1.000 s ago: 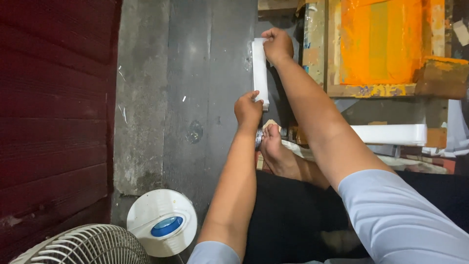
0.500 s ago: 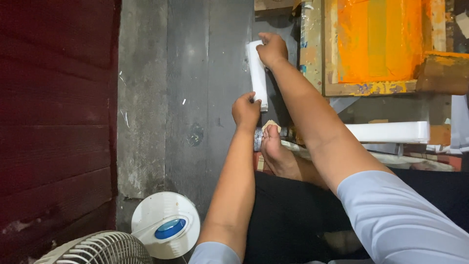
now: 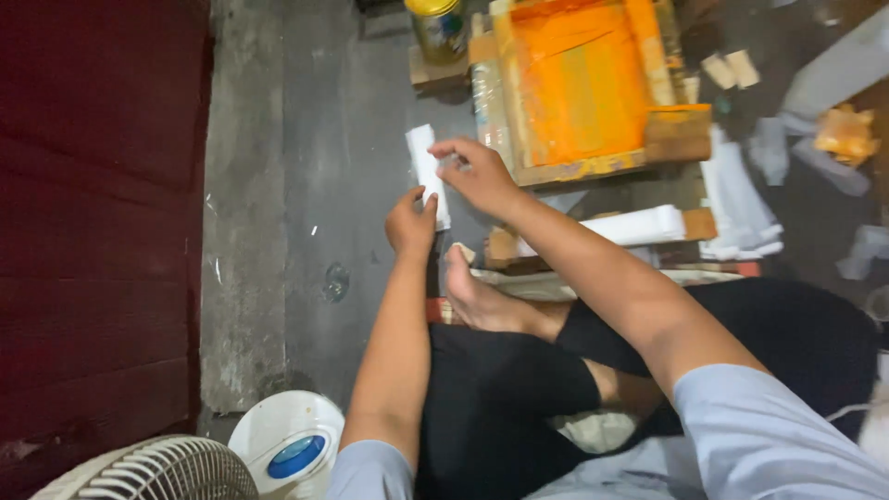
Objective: The person sits on the floor and repeatedly places a white strip under a screen printing frame, then uses a squeegee to pull orange ink across the screen. The person removes the strip, places it aside, and repeats the process with new strips.
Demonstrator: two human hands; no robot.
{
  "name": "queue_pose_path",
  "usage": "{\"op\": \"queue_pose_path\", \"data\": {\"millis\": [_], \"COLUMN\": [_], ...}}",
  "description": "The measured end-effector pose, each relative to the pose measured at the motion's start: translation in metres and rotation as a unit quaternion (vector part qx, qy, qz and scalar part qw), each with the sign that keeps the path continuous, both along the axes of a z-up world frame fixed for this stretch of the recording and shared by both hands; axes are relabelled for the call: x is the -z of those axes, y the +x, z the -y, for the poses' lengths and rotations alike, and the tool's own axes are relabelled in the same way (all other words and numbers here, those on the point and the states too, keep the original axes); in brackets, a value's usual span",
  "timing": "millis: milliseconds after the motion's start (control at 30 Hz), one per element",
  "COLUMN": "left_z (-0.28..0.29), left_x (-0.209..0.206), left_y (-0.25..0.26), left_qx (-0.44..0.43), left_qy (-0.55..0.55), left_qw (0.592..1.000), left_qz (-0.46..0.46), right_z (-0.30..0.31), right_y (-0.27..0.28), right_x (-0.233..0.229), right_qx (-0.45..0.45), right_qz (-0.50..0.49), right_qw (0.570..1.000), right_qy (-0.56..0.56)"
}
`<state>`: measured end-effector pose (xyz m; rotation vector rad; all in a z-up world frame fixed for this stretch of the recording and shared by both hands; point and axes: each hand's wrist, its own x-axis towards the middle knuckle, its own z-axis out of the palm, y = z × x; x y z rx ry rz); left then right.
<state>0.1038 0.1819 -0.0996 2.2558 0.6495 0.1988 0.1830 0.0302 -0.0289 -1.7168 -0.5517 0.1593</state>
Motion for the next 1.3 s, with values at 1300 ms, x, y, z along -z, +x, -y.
{"op": "queue_pose_path", "data": {"millis": [1300], "left_z": [0.127], "left_x": [-0.048], "left_y": [-0.059], "left_qx": [0.368], "left_qy": [0.193], "left_qw": [0.903], "left_qz": [0.11], "right_z": [0.252], "right_y": [-0.025], "right_x": [-0.073], "right_qx": [-0.125], "right_qz": [0.043], "right_qw": [0.802], "right_qy": [-0.583]}}
